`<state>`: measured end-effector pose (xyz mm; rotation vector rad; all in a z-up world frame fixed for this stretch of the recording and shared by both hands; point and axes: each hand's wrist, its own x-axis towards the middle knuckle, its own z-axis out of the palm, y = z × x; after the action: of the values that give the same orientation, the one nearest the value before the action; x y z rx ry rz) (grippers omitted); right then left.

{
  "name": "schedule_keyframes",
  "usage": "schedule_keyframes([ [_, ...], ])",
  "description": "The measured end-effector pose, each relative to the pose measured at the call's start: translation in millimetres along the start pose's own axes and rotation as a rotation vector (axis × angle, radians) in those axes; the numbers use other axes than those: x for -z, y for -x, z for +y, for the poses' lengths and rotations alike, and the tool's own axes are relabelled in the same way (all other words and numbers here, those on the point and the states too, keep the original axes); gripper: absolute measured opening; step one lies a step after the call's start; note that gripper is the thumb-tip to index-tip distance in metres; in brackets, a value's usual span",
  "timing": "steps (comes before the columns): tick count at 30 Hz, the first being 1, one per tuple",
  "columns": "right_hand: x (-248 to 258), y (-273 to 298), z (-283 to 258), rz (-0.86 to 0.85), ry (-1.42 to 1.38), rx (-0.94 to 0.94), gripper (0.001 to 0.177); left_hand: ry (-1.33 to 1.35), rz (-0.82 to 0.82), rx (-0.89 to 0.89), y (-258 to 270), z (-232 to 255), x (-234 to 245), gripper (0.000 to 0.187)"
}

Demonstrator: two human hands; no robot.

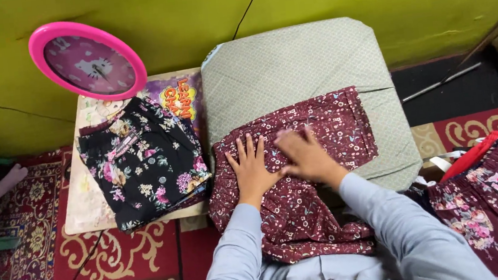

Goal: Folding floral patterned garments and stacking them neatly on a workspace table.

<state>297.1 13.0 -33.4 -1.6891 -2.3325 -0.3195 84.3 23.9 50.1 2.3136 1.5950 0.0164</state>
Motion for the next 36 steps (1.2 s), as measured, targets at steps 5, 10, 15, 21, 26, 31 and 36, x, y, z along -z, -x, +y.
schedule_keyframes([
  [5, -4.0, -24.7, 25.9, 0.066, 0.031, 0.15, 0.088, 0.016, -0.027, 0.008, 8.9, 10.8, 29.4, 0.115],
  [10, -55.6, -14.5, 152.6, -0.034, 0.082, -0.233, 0.051, 0.026, 0.016, 0.0, 6.7, 5.8, 18.3, 0.115],
  [15, -74.8, -1.8, 169.4, -0.274, 0.1, -0.431, 0.04, 0.08, 0.087, -0.012, 5.9, -2.8, 2.6, 0.109],
  [21, 62.1, 37.3, 40.5, -0.301, -0.207, -0.42, 0.027, 0.163, 0.306, -0.034, 4.0, -18.5, -16.9, 0.081],
  [26, 145.4, 80.5, -43.4, -0.801, -0.468, -0.522, 0.091, 0.093, 0.217, -0.017, -3.9, -51.1, -1.1, 0.105],
  [31, 60.6, 125.8, -45.6, -0.828, -0.37, -0.378, 0.05, 0.081, 0.049, -0.086, -32.5, -92.2, -1.9, 0.076],
  [36, 74.7, 74.9, 6.7, -0.808, -0.587, -0.288, 0.038, 0.162, 0.162, -0.16, -49.4, -110.9, 29.9, 0.036],
])
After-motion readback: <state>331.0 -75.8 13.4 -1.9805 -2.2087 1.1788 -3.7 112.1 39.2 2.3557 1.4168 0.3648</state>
